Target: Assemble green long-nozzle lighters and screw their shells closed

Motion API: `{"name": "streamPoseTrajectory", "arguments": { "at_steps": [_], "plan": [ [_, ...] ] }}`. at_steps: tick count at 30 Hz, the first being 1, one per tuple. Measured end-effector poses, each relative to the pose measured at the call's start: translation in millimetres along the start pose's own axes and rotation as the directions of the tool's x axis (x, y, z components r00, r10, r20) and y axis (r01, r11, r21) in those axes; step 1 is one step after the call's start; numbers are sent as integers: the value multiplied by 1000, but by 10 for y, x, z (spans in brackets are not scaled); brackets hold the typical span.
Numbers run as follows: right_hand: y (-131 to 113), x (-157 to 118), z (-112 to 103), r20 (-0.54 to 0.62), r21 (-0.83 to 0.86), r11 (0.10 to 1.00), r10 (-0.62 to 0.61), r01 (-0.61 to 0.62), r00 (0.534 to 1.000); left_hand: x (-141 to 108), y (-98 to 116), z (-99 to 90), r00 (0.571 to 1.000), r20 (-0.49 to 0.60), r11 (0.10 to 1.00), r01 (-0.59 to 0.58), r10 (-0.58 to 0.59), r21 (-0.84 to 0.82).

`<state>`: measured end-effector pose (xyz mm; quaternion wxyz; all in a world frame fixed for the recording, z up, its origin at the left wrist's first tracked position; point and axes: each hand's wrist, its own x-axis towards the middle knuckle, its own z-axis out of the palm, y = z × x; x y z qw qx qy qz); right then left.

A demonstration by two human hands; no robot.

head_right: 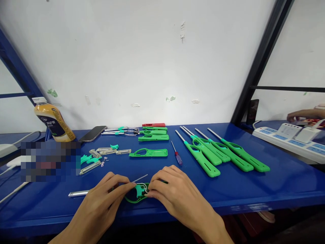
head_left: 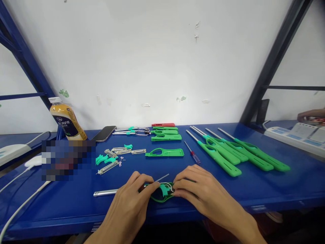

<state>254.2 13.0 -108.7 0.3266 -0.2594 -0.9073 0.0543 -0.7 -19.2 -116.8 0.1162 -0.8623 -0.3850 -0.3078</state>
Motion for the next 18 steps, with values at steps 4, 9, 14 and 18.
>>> {"name": "streamPoseTrajectory", "arguments": {
  "at_steps": [4, 9, 14, 18],
  "plan": [
    [-1, -13, -6, 11, 4, 1000, 9, -9, 1000, -3, -6, 5, 1000, 13, 1000, 0, 0, 5],
    [3, -19, -3, 19, -7, 1000, 8, -8, 1000, -11, 0, -17, 999, 37, 1000, 4, -5, 4],
    [3, -26, 3, -1, -20, 1000, -4, 3, 1000, -4, -3, -33, 997, 72, 1000, -16, 15, 20],
    [7, -33, 18, -46, -51, 998, -43, 40, 998, -5, 18, -46, 997, 76, 999, -26, 23, 40]
  ]
}}
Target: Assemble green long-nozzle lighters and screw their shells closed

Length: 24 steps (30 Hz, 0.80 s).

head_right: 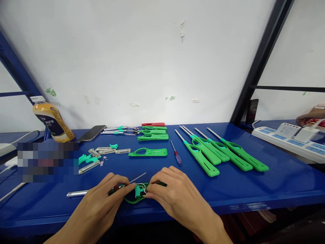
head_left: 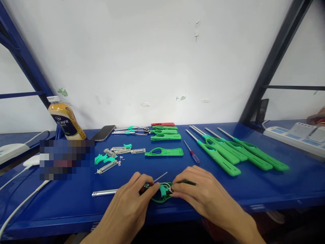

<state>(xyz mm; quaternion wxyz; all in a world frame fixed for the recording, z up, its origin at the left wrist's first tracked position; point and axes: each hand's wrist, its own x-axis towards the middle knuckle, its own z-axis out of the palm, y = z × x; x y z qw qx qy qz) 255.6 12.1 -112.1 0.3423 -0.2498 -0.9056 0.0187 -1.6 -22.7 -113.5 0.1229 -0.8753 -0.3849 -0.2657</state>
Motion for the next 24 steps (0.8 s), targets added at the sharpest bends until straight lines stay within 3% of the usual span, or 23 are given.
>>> {"name": "streamPoseTrajectory", "arguments": {
  "at_steps": [8, 24],
  "plan": [
    [-39, -8, -27, -8, -13, 1000, 1, -1, 1000, 3, 135, -96, 999, 29, 998, 17, -16, -64],
    [-86, -2, -32, 26, -30, 1000, 8, -7, 1000, -4, 155, -99, 996, -14, 993, -91, 92, 75]
  ]
}}
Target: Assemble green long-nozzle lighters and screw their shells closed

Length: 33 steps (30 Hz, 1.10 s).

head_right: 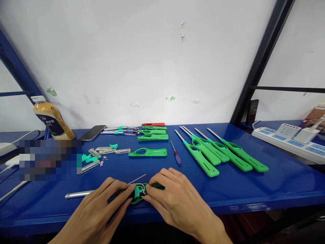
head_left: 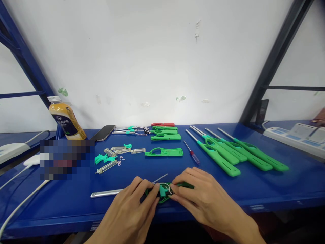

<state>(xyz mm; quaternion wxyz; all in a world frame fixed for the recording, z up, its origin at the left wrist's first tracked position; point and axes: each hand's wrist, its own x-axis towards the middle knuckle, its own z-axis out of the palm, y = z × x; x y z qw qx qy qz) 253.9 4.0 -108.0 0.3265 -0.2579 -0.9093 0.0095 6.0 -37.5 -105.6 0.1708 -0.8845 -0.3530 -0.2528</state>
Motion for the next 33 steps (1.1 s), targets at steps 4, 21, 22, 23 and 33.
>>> {"name": "streamPoseTrajectory", "arguments": {
  "at_steps": [4, 21, 22, 23, 33],
  "plan": [
    [-16, -22, 5, 14, -5, 1000, 8, -8, 1000, -15, -18, 10, 1000, 3, 1000, 7, -7, 8],
    [1, -74, 57, 25, 130, 970, 205, -207, 978, -172, -309, -145, 962, -77, 963, 256, -262, -80],
    [1, -70, 56, 27, 136, 968, 210, -212, 977, -184, -335, -153, 957, -67, 957, 275, -281, -89],
    [1, -67, 55, 30, 141, 966, 216, -219, 976, -190, -354, -159, 955, -57, 953, 285, -292, -106],
    [23, -100, 71, 27, 38, 973, 226, -226, 974, -113, -317, -153, 966, 27, 932, 257, -259, -257]
  ]
}}
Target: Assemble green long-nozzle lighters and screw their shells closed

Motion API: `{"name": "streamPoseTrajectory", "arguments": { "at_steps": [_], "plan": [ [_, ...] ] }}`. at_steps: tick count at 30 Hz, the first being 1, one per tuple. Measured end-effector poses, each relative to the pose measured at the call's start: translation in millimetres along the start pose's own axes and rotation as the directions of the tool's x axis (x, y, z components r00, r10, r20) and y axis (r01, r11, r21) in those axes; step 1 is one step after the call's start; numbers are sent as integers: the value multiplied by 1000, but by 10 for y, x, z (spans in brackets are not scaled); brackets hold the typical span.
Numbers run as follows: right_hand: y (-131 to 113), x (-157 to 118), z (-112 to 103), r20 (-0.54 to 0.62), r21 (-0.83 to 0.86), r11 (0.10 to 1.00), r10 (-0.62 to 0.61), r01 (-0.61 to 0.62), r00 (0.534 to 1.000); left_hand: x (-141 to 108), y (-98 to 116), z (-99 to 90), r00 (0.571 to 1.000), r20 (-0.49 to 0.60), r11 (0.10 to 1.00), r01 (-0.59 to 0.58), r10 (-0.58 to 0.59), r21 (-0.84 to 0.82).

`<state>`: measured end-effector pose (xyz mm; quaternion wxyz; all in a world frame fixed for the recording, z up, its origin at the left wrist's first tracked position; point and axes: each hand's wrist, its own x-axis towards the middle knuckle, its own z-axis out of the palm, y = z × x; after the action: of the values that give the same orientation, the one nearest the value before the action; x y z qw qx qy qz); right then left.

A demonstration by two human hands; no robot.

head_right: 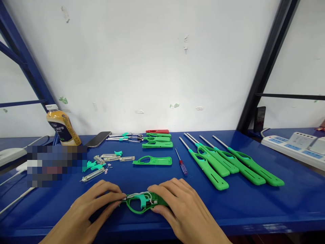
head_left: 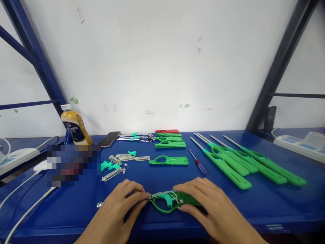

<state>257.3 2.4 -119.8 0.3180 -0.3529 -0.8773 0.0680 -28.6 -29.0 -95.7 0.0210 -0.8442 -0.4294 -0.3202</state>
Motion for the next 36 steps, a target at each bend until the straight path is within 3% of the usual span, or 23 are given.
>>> {"name": "streamPoseTrajectory", "arguments": {
  "at_steps": [3, 7, 11, 14, 17, 23, 28, 36],
  "plan": [
    [38, -10, 34, -2, -13, 1000, -15, 15, 1000, -16, -79, -26, 1000, -3, 999, 25, -25, 38],
    [50, -12, 42, 41, -19, 999, -35, 36, 999, -80, -400, -146, 986, -91, 970, 152, -137, 188],
    [19, -17, 13, 6, -92, 995, -42, 43, 999, -145, -737, -307, 934, -121, 874, 357, -336, 329],
    [-3, -17, -7, -60, -132, 990, -54, 46, 997, -158, -830, -371, 910, -118, 833, 412, -398, 368],
    [-15, -3, -22, -95, -143, 988, -65, 51, 993, -134, -821, -362, 905, -116, 827, 422, -410, 371],
    [-26, 17, -36, -108, -147, 986, -93, 76, 990, 1, -849, -306, 938, 22, 893, 323, -347, 314],
    [-29, -17, -34, -109, -129, 991, -46, 32, 993, 95, -933, -289, 939, 96, 911, 291, -331, 294],
    [-46, 3, -46, -163, -105, 994, -43, 26, 986, 71, -1009, -223, 946, 92, 920, 276, -312, 279]
  ]
}}
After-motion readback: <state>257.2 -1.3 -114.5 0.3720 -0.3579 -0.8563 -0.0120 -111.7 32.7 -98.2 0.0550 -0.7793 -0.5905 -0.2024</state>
